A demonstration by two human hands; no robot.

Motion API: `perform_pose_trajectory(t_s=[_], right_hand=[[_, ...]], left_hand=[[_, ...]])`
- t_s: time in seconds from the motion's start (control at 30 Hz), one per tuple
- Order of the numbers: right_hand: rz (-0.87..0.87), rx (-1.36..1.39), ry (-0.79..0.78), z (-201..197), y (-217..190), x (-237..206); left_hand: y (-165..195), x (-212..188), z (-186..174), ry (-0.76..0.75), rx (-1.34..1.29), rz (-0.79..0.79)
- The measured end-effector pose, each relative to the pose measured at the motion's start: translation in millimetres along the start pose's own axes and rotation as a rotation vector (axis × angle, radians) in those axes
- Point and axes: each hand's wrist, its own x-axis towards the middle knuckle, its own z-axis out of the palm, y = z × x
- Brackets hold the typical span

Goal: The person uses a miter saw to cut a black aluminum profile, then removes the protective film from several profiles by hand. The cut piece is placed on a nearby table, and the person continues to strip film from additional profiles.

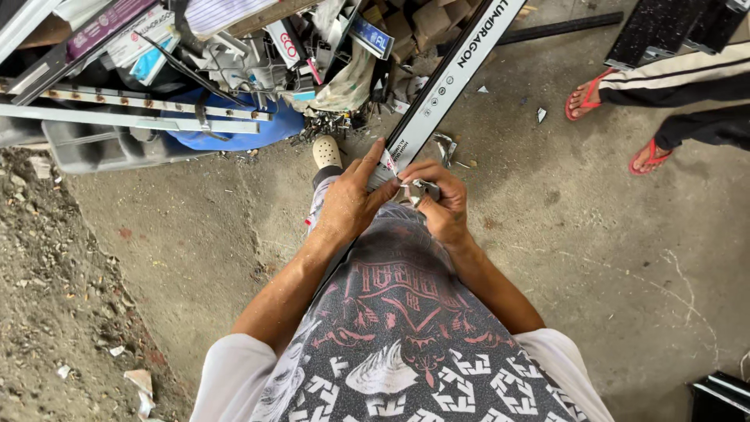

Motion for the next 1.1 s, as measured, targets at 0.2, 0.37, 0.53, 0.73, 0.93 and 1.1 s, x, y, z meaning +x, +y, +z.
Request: perform_pose_trajectory(t_s=[0.2, 0.37, 0.53, 0.73, 0.93, 1.1], right_hand=[[0.022, 0.057, 0.047, -2.3, 25.3, -10.7], [-0.139, 0.041, 0.117, -18.6, 25.1, -16.0], [-0.18, -0.274, 0.26, -24.0, -16.5, -26.5], [-0.256, -0.7, 0.08, -4.3, -23.3, 5.9], [-0.254, -0.665, -0.024, 19.1, -2.4, 15.3], [-0.183, -0.586, -0.076, 37.0, -4.0, 2.0]], left_hand=[[-2.8, 7.7, 8.5, -0.009, 0.055, -0.045], [-1.5, 14.2, 9.4, 0.038, 0.012, -0.055], [1.6, 15.6, 9.4, 0.076, 0.024, 0.033], [-2.4, 15.5, 11.5, 0.056, 0.088, -0.061], [-29.1, 18.8, 28.9, 0.049, 0.214, -0.051], [-39.7, 15.7, 31.7, 0.033, 0.135, -0.077]])
